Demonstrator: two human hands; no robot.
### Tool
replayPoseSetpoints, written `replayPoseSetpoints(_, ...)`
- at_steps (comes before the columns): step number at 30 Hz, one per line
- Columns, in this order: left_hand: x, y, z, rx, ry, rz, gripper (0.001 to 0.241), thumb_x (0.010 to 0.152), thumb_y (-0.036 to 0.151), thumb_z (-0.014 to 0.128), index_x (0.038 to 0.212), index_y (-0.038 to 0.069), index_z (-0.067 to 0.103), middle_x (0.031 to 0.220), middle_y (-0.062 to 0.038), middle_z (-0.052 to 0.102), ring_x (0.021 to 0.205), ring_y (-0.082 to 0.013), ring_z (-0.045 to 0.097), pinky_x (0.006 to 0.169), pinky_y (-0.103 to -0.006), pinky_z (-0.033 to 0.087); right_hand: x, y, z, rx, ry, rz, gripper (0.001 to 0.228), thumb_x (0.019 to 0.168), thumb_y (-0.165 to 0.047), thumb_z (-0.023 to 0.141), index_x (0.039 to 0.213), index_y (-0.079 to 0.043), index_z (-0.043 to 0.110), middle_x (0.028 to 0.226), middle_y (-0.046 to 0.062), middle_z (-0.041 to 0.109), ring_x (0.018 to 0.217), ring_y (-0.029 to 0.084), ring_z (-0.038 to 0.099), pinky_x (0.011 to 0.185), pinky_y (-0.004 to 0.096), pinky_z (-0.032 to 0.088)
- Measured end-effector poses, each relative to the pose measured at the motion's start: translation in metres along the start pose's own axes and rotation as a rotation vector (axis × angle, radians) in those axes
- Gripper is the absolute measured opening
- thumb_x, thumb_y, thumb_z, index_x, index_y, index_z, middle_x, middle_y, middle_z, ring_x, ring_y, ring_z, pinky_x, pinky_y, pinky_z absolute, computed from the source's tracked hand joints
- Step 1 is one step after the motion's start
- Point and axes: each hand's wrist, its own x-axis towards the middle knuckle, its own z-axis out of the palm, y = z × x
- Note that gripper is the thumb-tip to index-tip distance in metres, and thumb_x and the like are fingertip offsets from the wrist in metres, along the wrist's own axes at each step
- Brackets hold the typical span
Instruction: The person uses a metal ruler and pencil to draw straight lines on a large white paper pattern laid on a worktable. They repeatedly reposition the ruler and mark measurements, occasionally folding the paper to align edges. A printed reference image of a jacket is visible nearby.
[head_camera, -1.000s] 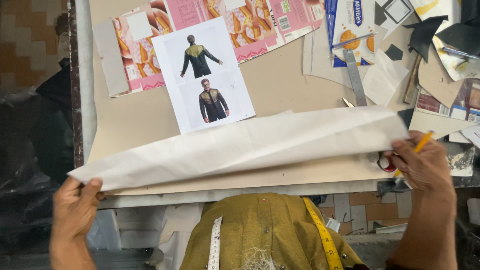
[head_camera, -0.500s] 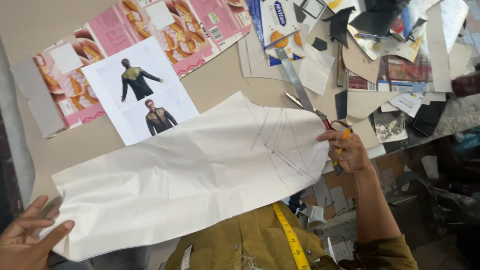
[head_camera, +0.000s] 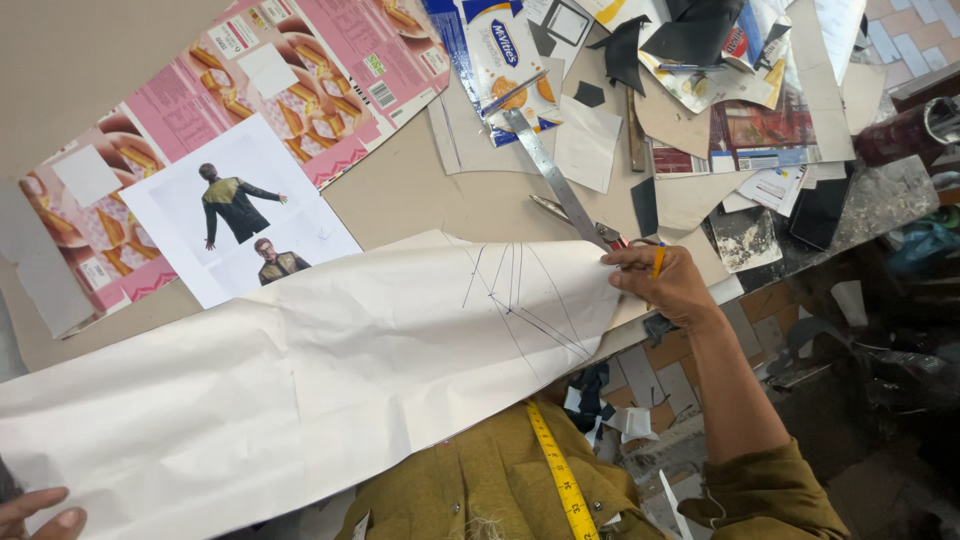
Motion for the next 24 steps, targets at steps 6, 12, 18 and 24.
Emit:
replayPoseSetpoints(6,-0.006,-0.017,-0.010,-0.048,0.096,-0.007,0.027,0.097,0.008,0.076,0.116,-0.008,0.065,0.082,-0.026,0.069,0.081,-0.0310,0.069,0.076,-0.0438,0.056,0.007,-0.010,-0.003,-0.211,0.031,0.080,0.026,0.076,-0.008,0.087,0.102,-0.008,0.083,0.091,0.009,0.078,0.067,0.010,0.060,0.056,0.025,0.047)
replayPoseSetpoints(12,-0.022,-0.036,-0.019,-0.164,0.129,-0.239,0.020,0.101,0.006,0.073,0.110,-0.012,0.070,0.080,-0.021,0.073,0.079,-0.0207,0.072,0.069,-0.0306,0.060,0.010,-0.016,-0.006,-0.251,0.093,0.107,0.022,0.078,-0.013,0.085,0.099,-0.009,0.082,0.095,0.005,0.080,0.067,0.010,0.064,0.059,0.025,0.054)
replayPoseSetpoints(18,-0.039,0.011,-0.035,-0.389,0.151,-0.217,0.034,0.094,0.001,0.081,0.126,-0.007,0.075,0.078,-0.014,0.066,0.062,-0.0133,0.052,0.049,-0.0249,0.037,0.011,-0.017,-0.011,-0.291,0.148,0.072,0.014,0.084,-0.009,0.081,0.098,-0.008,0.079,0.096,0.005,0.078,0.080,0.010,0.072,0.072,0.022,0.060)
replayPoseSetpoints(24,-0.011,0.104,-0.055,-0.260,0.181,-0.025,0.034,0.089,-0.001,0.079,0.122,-0.003,0.075,0.089,-0.010,0.074,0.073,-0.0115,0.063,0.064,-0.0225,0.050,0.031,-0.019,-0.023,-0.223,0.183,-0.258,0.007,0.096,-0.002,0.075,0.101,-0.006,0.077,0.100,0.007,0.076,0.090,0.011,0.069,0.077,0.023,0.055)
